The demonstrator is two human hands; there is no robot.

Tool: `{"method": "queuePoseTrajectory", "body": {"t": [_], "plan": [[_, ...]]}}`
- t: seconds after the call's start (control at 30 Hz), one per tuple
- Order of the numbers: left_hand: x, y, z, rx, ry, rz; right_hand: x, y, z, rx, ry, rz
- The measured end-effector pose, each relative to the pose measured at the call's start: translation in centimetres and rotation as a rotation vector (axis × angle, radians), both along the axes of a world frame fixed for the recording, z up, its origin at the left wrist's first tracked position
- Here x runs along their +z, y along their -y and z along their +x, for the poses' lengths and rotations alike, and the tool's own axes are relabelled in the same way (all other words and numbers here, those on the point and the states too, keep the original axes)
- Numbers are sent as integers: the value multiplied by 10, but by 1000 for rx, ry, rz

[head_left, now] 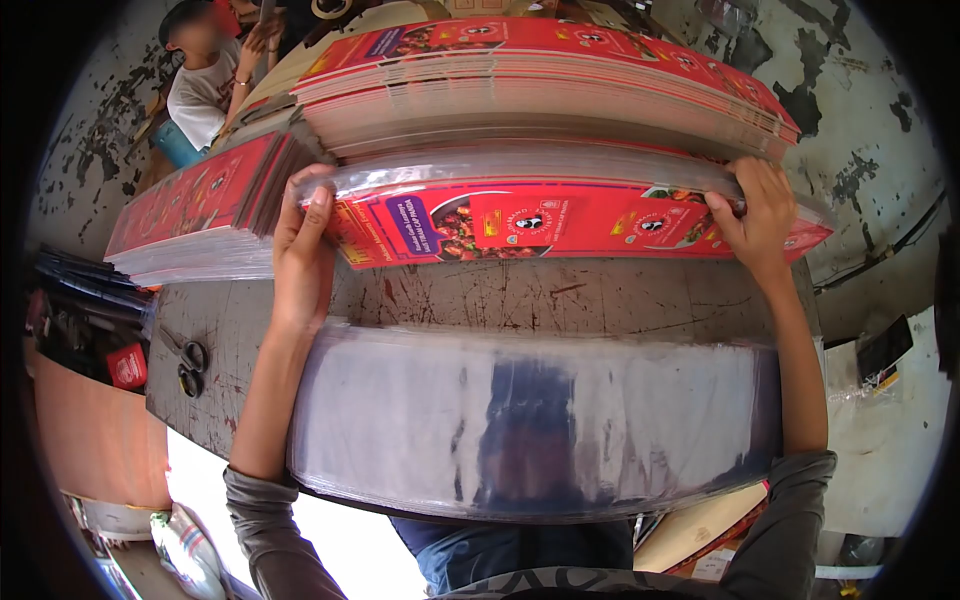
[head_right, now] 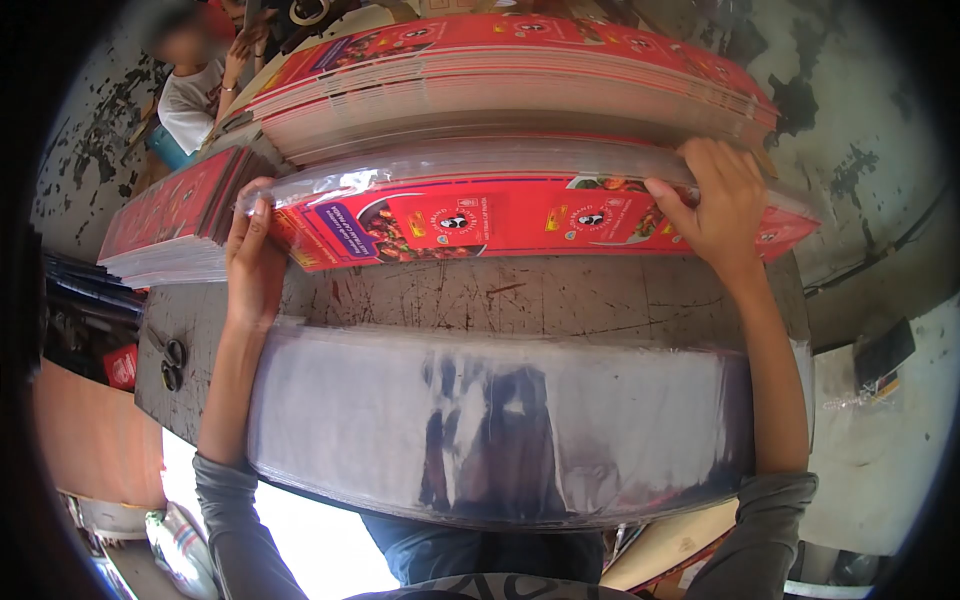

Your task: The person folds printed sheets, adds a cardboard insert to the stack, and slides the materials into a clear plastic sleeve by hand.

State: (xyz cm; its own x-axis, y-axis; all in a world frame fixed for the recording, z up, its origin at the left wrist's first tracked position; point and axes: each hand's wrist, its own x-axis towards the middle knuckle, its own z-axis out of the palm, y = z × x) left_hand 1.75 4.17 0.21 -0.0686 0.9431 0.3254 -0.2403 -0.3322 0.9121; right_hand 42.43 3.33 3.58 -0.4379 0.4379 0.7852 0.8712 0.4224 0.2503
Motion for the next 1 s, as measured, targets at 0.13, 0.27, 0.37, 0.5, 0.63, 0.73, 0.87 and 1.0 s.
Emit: {"method": "queuePoseTrajectory", "body": {"t": [0.13,0.27,0.37,0.5,0.63,0.73,0.87,1.0], "plan": [[-2,-1,-6,-46,-21,-1,0,1,-1,-8,-8,-10],[-2,-1,-4,-41,-15,3,0,0,0,-1,-2,0],[-3,-2,-7,-65,-19,4,0,0,0,2,-8,2],[-1,-1,-3,-34,-12,6,1,1,0,-6,3,-1],[-2,-1,-4,-41,-12,-1,1,1,1,-19,12,-12],[-8,-5,-13,-65,-23,-2,0,0,0,-6,11,3],[-10,-7,-15,-87,-38,-3,1,1,0,-17,13,-3],[-10,-6,-15,-73,-50,4,2,2,-1,-13,13,-2]]}}
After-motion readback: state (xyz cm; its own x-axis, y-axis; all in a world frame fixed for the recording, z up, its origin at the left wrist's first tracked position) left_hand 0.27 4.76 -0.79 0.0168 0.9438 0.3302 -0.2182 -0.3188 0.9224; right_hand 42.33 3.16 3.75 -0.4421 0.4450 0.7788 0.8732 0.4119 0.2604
